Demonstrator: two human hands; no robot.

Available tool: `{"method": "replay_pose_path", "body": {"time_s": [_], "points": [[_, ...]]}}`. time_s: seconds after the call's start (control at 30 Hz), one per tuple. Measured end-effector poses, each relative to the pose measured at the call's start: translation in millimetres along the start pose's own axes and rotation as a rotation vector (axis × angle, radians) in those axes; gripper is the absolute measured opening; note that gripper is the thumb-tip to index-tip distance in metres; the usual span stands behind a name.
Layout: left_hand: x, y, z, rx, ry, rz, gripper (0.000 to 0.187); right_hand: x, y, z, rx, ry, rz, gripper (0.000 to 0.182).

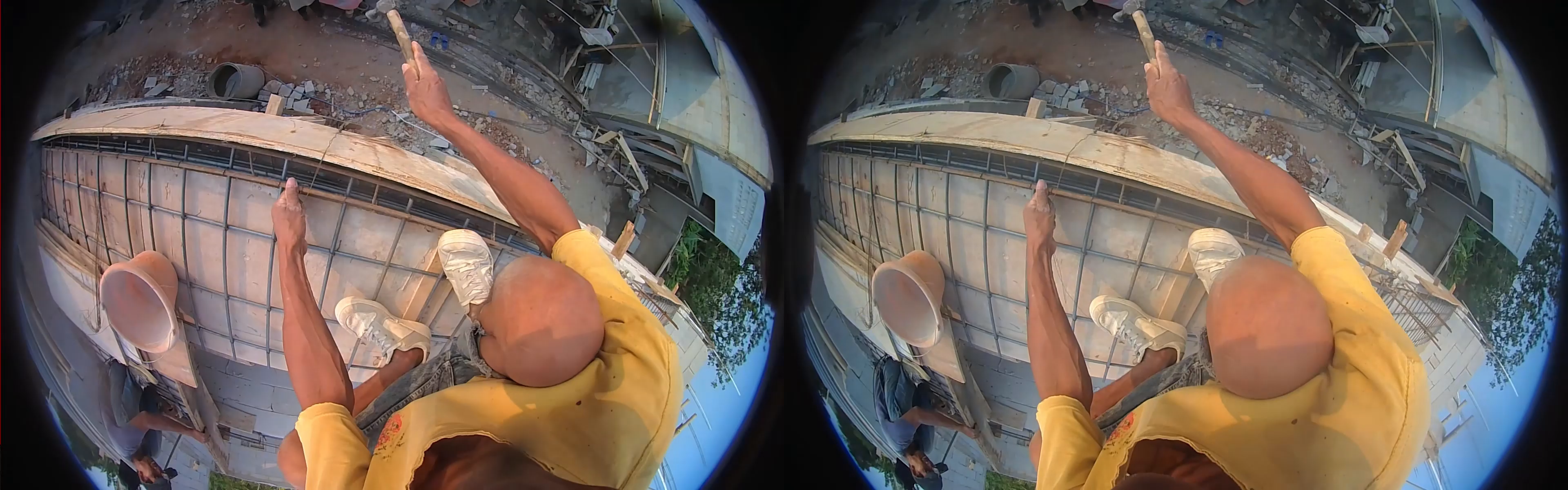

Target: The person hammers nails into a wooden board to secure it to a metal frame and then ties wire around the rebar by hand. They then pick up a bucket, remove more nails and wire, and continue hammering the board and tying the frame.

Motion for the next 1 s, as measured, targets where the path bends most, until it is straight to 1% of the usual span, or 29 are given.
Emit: {"method": "replay_pose_path", "body": {"time_s": [0.03,0.07,0.1,0.17,0.23,0.27,0.3,0.33,0.4,0.5,0.53,0.57,0.6,0.67,0.7,0.73,0.77,0.8,0.87,0.97,1.0], "points": [[0,2,3,0.003,0.014,-0.009,0.052,-1,-3,4,-0.023,0.014,0.096,0.058],[3,3,5,0.011,0.011,-0.004,0.052,8,11,16,0.076,0.094,-0.144,0.058],[8,5,10,0.017,0.016,-0.004,0.051,19,61,54,0.238,-0.159,-0.309,0.058],[0,8,21,-0.008,0.043,-0.026,0.051,25,95,87,0.348,-0.329,-0.497,0.058],[-5,-1,0,-0.036,0.034,-0.026,0.050,31,67,85,0.255,-0.191,-0.618,0.059],[-5,-1,0,-0.031,0.021,-0.028,0.050,26,57,86,0.248,-0.186,-0.493,0.059],[2,-7,-3,-0.042,0.006,-0.032,0.050,31,38,76,0.202,-0.083,-0.407,0.058],[2,-6,-1,-0.029,0.008,-0.030,0.050,19,12,60,0.174,-0.002,-0.310,0.058],[-4,0,-2,0.021,0.017,-0.042,0.050,-6,-18,51,0.036,0.038,-0.009,0.057],[-6,-1,-5,0.028,0.017,-0.039,0.050,-8,-20,34,0.011,0.128,0.191,0.058],[-5,-1,-6,0.031,0.018,-0.032,0.050,3,-3,36,0.003,0.115,0.033,0.058],[-3,-1,-6,0.030,0.021,-0.028,0.051,16,39,49,0.187,-0.123,-0.226,0.058],[-3,2,1,0.021,0.027,-0.029,0.051,36,62,40,0.366,-0.356,-0.478,0.058],[-9,7,8,-0.006,0.029,-0.036,0.051,21,57,50,0.262,-0.254,-0.566,0.059],[-1,0,3,-0.027,0.004,-0.026,0.051,31,60,49,0.202,-0.197,-0.637,0.059],[-1,0,3,-0.012,-0.029,-0.033,0.050,24,53,47,0.195,-0.267,-0.463,0.060],[0,-3,3,-0.010,-0.034,-0.030,0.051,16,45,57,0.169,-0.156,-0.394,0.059],[2,-1,7,0.007,-0.036,-0.023,0.051,7,21,45,0.156,-0.057,-0.326,0.059],[1,1,4,0.038,-0.031,-0.032,0.051,-15,-16,33,0.027,0.021,-0.011,0.061],[0,2,-1,0.110,-0.034,-0.042,0.050,-2,-10,17,-0.086,0.139,0.200,0.062],[0,5,0,0.109,-0.023,-0.023,0.049,15,13,20,0.039,0.134,-0.115,0.064]]}}
Point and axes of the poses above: each hand's wrist, its own x-axis away from the middle knuckle, its own y-axis out of the palm, z = x × y, the point moved 6 cm from there along -x, towards the middle knuckle, and after that the axes turned 8 degrees about x, right-handed, at the moved point
